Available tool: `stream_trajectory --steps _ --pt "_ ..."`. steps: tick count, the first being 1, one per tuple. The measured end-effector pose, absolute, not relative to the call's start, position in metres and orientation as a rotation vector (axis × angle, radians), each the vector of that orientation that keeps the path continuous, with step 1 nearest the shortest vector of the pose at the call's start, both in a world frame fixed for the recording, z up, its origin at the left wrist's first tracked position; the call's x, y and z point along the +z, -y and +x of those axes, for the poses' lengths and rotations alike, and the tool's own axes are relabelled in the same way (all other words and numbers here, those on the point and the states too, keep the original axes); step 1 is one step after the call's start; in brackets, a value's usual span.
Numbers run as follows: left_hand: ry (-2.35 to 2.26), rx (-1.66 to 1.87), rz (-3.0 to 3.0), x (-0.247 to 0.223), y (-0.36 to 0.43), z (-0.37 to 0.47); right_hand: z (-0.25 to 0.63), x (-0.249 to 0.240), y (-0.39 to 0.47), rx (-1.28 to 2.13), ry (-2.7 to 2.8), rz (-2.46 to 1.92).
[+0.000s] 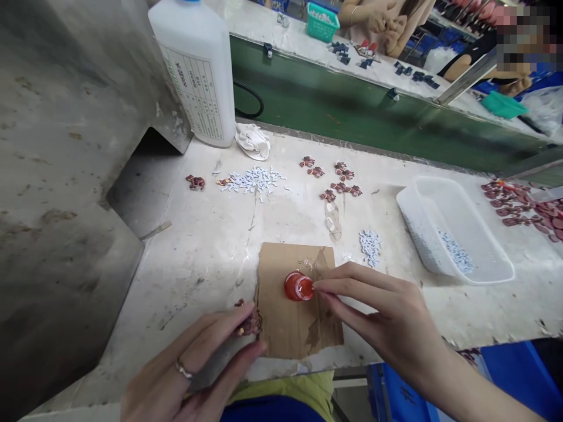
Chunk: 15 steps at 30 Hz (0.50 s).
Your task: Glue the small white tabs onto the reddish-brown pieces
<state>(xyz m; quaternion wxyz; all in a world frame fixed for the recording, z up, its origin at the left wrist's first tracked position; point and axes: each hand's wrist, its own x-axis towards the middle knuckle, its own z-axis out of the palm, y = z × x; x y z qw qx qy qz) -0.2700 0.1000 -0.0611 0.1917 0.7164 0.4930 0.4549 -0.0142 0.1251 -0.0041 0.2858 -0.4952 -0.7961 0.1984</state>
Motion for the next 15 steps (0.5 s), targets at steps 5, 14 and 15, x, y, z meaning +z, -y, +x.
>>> stream_trajectory --steps 5,14,15 --pt "-1.321 1.310 2.023 -0.0634 -0.0992 -0.2689 -0.0141 -0.0043 -0.1243 0.499 2.158 -1.312" --pt "-1.302 1.324 2.102 -0.0561 -0.1038 -0.2618 -0.0133 -0.0056 -0.1219 0.553 2.086 -1.332" --pt "-1.257 1.287 2.109 -0.0569 -0.1039 -0.2617 -0.0144 -0.0052 -0.1210 0.569 2.055 -1.330"
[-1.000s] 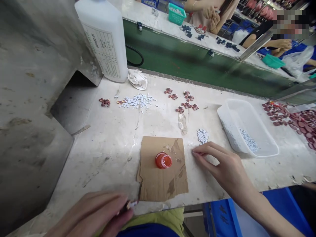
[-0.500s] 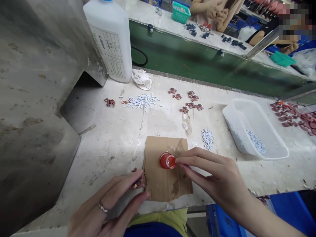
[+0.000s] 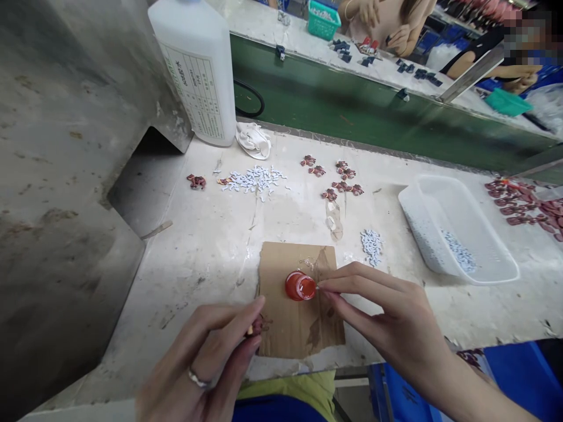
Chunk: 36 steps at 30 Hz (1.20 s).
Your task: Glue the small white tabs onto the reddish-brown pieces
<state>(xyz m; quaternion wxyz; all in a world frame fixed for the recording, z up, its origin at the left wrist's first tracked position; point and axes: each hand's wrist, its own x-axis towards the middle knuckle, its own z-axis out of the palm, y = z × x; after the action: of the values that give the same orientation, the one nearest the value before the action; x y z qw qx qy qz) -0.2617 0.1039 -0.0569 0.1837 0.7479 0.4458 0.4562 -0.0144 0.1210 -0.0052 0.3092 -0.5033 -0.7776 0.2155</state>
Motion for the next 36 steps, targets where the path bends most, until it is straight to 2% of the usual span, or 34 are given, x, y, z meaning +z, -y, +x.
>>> stream_trajectory --steps 4,15,25,32,36 --pt "-1.177 1.203 2.154 -0.060 -0.104 -0.260 -0.024 -0.001 -0.118 0.626 1.917 -1.284" --pt "-1.181 1.342 1.924 -0.058 -0.101 -0.246 -0.050 0.001 -0.119 0.816 1.769 -1.023" --pt "-1.102 1.354 1.943 -0.058 -0.102 -0.248 -0.054 -0.004 -0.120 0.968 1.744 -1.039" --pt "-1.162 1.371 1.909 -0.058 -0.102 -0.240 -0.053 -0.008 -0.118 0.932 1.808 -1.072" --pt "-1.217 1.377 1.919 -0.055 -0.103 -0.238 -0.049 -0.008 -0.114 0.728 2.012 -1.035"
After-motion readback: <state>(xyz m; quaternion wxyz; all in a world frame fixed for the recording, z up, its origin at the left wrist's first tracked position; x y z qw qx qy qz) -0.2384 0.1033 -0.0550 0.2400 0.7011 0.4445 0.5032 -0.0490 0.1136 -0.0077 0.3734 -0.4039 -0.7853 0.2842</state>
